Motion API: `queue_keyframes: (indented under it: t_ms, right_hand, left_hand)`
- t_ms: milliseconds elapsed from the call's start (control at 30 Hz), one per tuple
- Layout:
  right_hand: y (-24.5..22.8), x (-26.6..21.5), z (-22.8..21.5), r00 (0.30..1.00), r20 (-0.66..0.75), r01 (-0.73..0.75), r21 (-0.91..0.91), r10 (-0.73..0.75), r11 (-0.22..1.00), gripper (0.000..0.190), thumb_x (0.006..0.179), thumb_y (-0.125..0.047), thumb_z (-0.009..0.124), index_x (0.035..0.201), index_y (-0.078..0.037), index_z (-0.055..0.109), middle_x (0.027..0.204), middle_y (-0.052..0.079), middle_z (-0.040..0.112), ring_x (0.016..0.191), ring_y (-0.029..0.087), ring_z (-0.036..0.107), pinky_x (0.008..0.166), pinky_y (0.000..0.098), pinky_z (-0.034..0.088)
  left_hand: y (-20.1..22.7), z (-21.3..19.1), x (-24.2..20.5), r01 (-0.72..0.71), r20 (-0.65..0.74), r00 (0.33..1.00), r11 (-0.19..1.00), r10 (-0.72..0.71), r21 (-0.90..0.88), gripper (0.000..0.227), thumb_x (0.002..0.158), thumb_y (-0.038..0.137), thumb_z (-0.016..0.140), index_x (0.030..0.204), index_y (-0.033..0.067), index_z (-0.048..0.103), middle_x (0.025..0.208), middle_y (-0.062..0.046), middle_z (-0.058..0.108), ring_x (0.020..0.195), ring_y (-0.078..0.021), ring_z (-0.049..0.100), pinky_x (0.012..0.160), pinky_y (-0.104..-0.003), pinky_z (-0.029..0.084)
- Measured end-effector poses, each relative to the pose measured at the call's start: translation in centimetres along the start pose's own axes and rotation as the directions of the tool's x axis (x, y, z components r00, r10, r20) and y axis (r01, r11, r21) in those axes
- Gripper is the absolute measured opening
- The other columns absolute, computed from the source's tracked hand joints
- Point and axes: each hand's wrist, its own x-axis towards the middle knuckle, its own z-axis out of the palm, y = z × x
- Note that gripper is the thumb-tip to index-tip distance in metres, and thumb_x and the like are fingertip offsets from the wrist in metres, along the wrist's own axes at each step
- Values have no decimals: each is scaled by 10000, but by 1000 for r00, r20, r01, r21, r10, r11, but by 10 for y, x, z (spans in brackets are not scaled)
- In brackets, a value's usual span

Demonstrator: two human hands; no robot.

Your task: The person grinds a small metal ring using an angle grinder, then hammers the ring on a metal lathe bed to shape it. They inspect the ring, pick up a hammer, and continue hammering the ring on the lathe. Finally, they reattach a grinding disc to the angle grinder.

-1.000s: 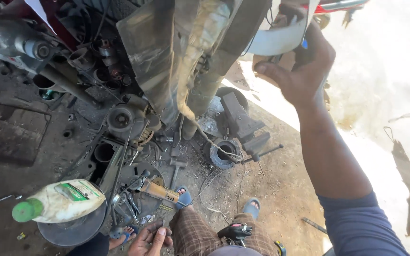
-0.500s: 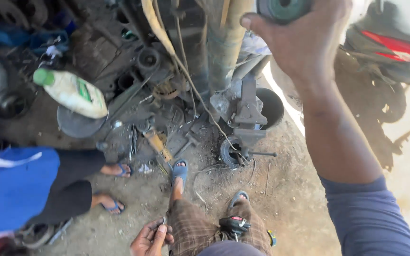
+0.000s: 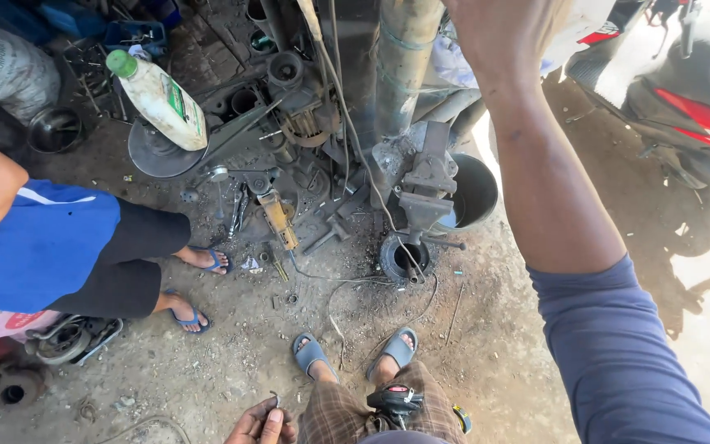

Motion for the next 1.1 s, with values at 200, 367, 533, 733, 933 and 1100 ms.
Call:
queue_keyframes:
  t_ms: [200, 367, 533, 733, 933, 1100]
  right_hand:
    - [-9, -20, -18, 999, -43, -27, 25, 29, 999, 433, 719, -295, 983, 864, -91, 630, 841, 40, 695, 720, 194, 634, 612, 344, 457]
    - [-15, -39, -28, 996, -74, -51, 60, 56, 997, 400, 750, -278, 911, 863, -68, 589, 836, 65, 663, 714, 211, 611, 622, 351, 444]
    - [-21, -91, -32, 994, -33, -104, 119, 109, 987, 370, 782, -259, 840, 863, -44, 550, 830, 91, 632, 707, 228, 589, 633, 359, 431]
    - [-74, -131, -64, 985, 45, -171, 226, 165, 959, 337, 818, -231, 756, 861, -13, 503, 823, 124, 596, 699, 250, 562, 645, 369, 417]
    - [-89, -161, -87, 977, 66, -211, 233, 201, 949, 308, 855, -200, 673, 860, 20, 458, 816, 159, 561, 691, 274, 537, 658, 380, 402]
    - [-103, -195, -95, 968, 89, -248, 199, 234, 948, 289, 885, -172, 605, 859, 49, 421, 809, 189, 533, 684, 295, 516, 668, 390, 390]
  left_hand:
    - [-4, -6, -6, -128, 23, 992, 990, 127, 63, 303, 955, 13, 673, 1222, -122, 718, 883, -296, 749, 625, -368, 664, 681, -460, 610]
    - [-2, -6, -23, -187, 20, 982, 981, 186, 59, 302, 926, -7, 685, 1185, -154, 733, 831, -301, 757, 603, -358, 673, 631, -467, 629]
    - [20, 2, -43, -173, -15, 984, 978, 176, 118, 199, 918, 7, 707, 962, -183, 746, 757, -281, 757, 562, -329, 671, 590, -426, 607]
    - [49, 9, -51, -198, 185, 968, 968, 169, 153, 195, 948, 75, 669, 1072, -57, 740, 802, -155, 765, 634, -229, 684, 658, -366, 597]
    - [56, 7, -25, -185, 213, 966, 970, 150, 155, 224, 954, 73, 667, 1133, -33, 747, 815, -110, 755, 638, -185, 675, 656, -327, 603]
    - [89, 13, 17, -44, 217, 976, 948, -27, 317, 207, 955, 31, 681, 1153, 3, 736, 884, -137, 776, 724, -214, 730, 708, -342, 651]
